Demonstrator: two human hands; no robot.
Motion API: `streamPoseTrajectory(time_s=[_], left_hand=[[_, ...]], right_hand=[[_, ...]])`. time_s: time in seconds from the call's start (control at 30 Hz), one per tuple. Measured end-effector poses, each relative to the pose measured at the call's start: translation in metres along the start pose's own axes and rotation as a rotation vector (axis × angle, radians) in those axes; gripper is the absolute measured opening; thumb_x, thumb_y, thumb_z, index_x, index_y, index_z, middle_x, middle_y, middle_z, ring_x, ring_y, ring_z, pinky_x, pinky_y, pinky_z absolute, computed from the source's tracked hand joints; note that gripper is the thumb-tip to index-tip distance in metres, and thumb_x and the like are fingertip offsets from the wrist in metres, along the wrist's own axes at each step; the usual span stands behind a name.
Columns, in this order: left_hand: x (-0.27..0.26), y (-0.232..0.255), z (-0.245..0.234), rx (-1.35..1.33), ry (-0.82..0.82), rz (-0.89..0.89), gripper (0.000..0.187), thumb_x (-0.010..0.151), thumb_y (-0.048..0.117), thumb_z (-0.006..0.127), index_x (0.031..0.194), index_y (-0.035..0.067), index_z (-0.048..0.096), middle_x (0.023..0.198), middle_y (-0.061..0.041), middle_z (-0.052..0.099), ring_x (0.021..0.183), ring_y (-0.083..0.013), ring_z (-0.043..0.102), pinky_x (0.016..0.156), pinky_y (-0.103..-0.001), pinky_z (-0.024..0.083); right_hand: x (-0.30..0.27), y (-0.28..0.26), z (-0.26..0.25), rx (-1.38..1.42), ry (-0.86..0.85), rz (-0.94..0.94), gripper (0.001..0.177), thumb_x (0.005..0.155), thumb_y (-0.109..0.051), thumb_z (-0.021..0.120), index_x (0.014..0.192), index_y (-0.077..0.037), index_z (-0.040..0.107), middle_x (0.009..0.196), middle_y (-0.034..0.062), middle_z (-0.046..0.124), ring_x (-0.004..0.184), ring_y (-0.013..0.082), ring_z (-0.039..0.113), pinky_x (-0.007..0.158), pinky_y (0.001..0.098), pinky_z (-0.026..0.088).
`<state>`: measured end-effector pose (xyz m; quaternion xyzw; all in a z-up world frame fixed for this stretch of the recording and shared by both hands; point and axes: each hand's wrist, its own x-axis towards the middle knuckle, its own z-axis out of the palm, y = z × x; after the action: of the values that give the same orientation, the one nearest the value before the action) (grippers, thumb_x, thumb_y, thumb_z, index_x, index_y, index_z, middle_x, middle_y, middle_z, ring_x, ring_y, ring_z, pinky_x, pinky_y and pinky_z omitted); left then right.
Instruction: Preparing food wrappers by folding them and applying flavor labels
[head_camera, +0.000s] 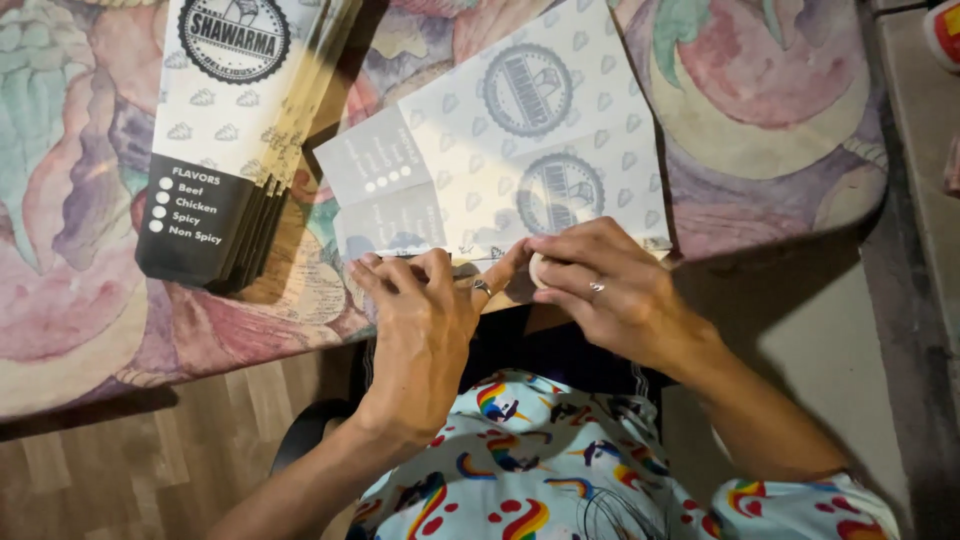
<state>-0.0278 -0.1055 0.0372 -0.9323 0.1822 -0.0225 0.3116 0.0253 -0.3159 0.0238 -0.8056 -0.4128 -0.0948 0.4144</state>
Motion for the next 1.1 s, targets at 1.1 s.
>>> streamPoseTrajectory(time_s=[1.1], left_hand=[[0.002, -0.007, 0.004, 0.039, -0.06, 0.076, 0.09, 0.109, 0.002, 0.042, 0.16, 0.033, -0.025, 0.086, -0.013, 0.059, 0.093, -0.0428, 0.074, 0.09, -0.053, 0.062]], right_hand=[[-0.044, 0.025, -0.05, -0.658, 0.308, 0.113, 0.026, 0.122, -0.002, 0.067, 0.11, 0.02, 0.069, 0.116, 0.0348, 0.067, 0.116, 0.0554, 0.063, 0.105, 0.0597, 0.048]])
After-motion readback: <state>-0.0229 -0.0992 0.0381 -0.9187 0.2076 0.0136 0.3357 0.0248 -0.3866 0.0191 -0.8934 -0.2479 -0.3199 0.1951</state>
